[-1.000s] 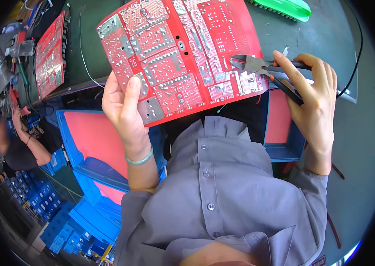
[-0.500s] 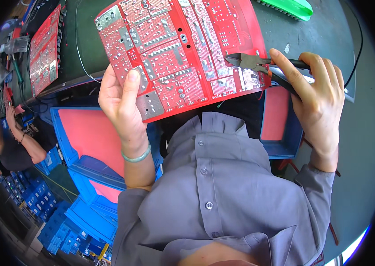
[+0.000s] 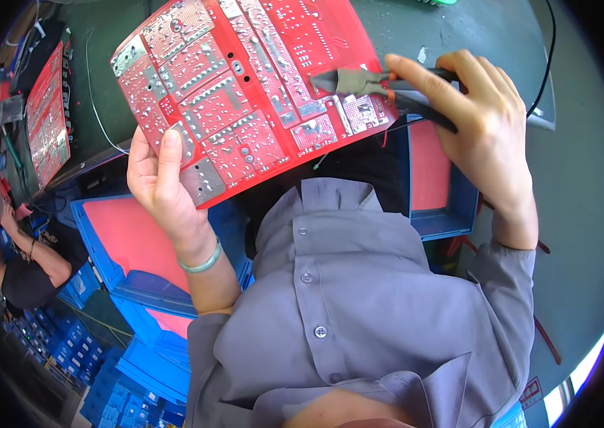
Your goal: Assembling components on a printed circuit board by cleaning leads, trimming them with wire cutters, and soldering connections.
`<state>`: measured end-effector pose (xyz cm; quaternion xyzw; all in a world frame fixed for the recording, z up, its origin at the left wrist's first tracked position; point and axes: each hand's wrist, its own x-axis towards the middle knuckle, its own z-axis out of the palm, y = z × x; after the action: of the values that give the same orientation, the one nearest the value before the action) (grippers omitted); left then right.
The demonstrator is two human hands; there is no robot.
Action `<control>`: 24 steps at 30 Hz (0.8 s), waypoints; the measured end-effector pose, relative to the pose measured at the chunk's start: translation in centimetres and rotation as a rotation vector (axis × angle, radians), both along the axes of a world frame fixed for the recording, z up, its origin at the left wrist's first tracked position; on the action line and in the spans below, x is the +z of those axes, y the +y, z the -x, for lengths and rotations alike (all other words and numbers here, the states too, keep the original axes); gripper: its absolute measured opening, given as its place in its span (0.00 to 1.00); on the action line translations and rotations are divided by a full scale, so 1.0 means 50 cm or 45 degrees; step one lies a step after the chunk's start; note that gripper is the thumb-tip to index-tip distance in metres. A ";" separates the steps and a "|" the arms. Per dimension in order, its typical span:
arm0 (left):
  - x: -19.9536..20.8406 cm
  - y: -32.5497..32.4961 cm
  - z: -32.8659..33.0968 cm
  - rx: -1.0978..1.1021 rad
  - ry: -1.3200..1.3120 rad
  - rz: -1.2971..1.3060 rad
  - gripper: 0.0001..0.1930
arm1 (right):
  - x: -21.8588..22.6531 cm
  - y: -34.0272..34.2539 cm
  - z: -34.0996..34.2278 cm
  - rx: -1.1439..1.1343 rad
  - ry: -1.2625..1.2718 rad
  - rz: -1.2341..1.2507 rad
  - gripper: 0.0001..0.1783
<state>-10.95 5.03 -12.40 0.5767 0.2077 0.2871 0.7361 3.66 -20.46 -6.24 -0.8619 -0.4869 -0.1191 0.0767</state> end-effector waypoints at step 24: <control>-0.044 -0.078 0.015 0.270 -0.108 -0.123 0.14 | -0.051 -0.060 0.129 -0.582 0.434 -0.113 0.35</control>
<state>-11.70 1.11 -14.61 0.5737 0.2220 0.3971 0.6811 -2.77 -23.47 -8.79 -0.9527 -0.2542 -0.0077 0.1663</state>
